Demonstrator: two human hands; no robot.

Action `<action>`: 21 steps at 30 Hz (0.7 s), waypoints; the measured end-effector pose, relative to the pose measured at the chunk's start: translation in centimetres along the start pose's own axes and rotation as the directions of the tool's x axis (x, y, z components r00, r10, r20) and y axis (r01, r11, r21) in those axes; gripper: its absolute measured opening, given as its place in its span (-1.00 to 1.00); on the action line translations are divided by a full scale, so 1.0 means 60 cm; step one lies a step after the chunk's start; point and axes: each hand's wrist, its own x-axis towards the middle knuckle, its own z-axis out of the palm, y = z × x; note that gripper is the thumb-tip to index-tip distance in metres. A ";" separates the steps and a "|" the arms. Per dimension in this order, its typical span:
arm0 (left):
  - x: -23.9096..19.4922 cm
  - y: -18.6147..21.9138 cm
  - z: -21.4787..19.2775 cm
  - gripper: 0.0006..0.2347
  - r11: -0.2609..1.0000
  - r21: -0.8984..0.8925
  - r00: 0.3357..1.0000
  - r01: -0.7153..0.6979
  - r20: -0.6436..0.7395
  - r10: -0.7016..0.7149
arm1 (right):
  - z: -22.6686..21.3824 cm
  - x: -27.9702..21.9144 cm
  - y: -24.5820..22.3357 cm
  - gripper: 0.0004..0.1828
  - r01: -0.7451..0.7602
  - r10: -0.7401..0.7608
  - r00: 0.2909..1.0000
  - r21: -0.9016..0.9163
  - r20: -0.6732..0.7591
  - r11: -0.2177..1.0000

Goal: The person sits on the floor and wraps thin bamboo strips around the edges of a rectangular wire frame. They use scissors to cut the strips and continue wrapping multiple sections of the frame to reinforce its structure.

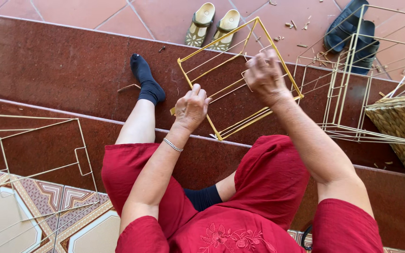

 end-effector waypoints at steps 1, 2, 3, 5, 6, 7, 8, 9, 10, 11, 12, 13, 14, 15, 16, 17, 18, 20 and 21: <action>-0.002 0.008 0.001 -0.81 0.999 -0.032 0.999 0.006 -0.036 -0.007 | -0.007 0.002 -0.012 -0.98 0.059 -0.059 0.998 -0.010 -0.007 0.998; -0.001 0.014 0.001 -0.80 0.998 -0.054 0.999 0.033 -0.018 -0.034 | -0.017 0.006 -0.025 -0.97 0.081 -0.080 0.996 0.032 -0.048 0.996; -0.001 0.016 0.000 -0.80 0.995 -0.075 0.998 0.061 0.000 -0.061 | -0.027 0.011 -0.038 -0.92 0.105 -0.099 0.991 0.073 -0.089 0.992; -0.011 0.017 -0.005 -0.80 0.992 -0.091 0.996 0.092 0.023 -0.090 | -0.048 0.013 -0.054 -0.84 0.101 -0.048 0.959 0.177 -0.279 0.979; -0.007 0.018 -0.005 -0.80 0.993 -0.091 0.997 0.081 0.020 -0.080 | -0.059 0.019 -0.065 -0.88 0.149 -0.100 0.963 0.185 -0.251 0.971; -0.004 0.019 -0.005 -0.80 0.993 -0.090 0.997 0.070 0.016 -0.069 | -0.069 0.026 -0.072 -0.88 0.196 -0.151 0.963 0.196 -0.224 0.961; -0.001 0.019 -0.005 -0.80 0.994 -0.086 0.998 0.069 0.017 -0.067 | -0.074 0.029 -0.073 -0.88 0.201 -0.126 0.957 0.282 -0.262 0.938; 0.000 0.016 -0.007 -0.81 0.994 -0.082 0.998 0.067 0.018 -0.066 | -0.078 0.029 -0.071 -0.86 0.207 -0.096 0.949 0.363 -0.300 0.908; 0.000 0.015 -0.008 -0.81 0.995 -0.083 0.998 0.059 0.024 -0.058 | -0.077 0.025 -0.064 -0.83 0.199 -0.083 0.946 0.357 -0.314 0.913; -0.001 0.015 -0.009 -0.81 0.996 -0.067 0.998 0.051 0.033 -0.048 | -0.071 0.021 -0.053 -0.81 0.190 -0.070 0.942 0.350 -0.328 0.917; -0.002 0.015 -0.009 -0.80 0.998 -0.052 0.998 0.041 0.040 -0.039 | -0.061 0.013 -0.039 -0.78 0.182 -0.059 0.938 0.341 -0.341 0.922; -0.003 0.015 -0.010 -0.79 0.999 -0.037 0.998 0.039 0.042 -0.037 | -0.050 0.004 -0.026 -0.79 0.132 -0.019 0.946 0.333 -0.323 0.934; -0.003 0.015 -0.012 -0.78 0.999 -0.020 0.998 0.039 0.041 -0.038 | -0.036 -0.003 -0.010 -0.80 0.086 0.020 0.950 0.321 -0.311 0.943; -0.004 0.017 -0.015 -0.77 0.999 -0.016 0.998 0.046 0.035 -0.046 | -0.021 -0.010 0.006 -0.81 0.039 0.058 0.953 0.308 -0.299 0.950; -0.007 0.019 -0.018 -0.77 0.999 -0.012 0.998 0.052 0.030 -0.052 | -0.003 -0.018 0.023 -0.84 -0.031 0.118 0.957 0.308 -0.266 0.951; -0.007 0.020 -0.019 -0.76 0.999 -0.004 0.999 0.043 0.027 -0.043 | 0.017 -0.029 0.040 -0.87 -0.102 0.178 0.956 0.304 -0.234 0.947; -0.009 0.021 -0.019 -0.76 0.999 0.005 0.999 0.034 0.030 -0.034 | 0.032 -0.043 0.045 -0.89 -0.173 0.240 0.950 0.303 -0.199 0.937; -0.013 0.023 -0.015 -0.77 0.997 0.062 0.998 0.049 0.028 -0.051 | 0.058 -0.064 0.035 -0.91 -0.258 0.342 0.934 0.467 -0.103 0.846; -0.016 0.023 -0.013 -0.76 0.994 0.094 0.998 0.062 0.026 -0.065 | 0.068 -0.068 0.025 -0.89 -0.303 0.391 0.919 0.540 -0.053 0.785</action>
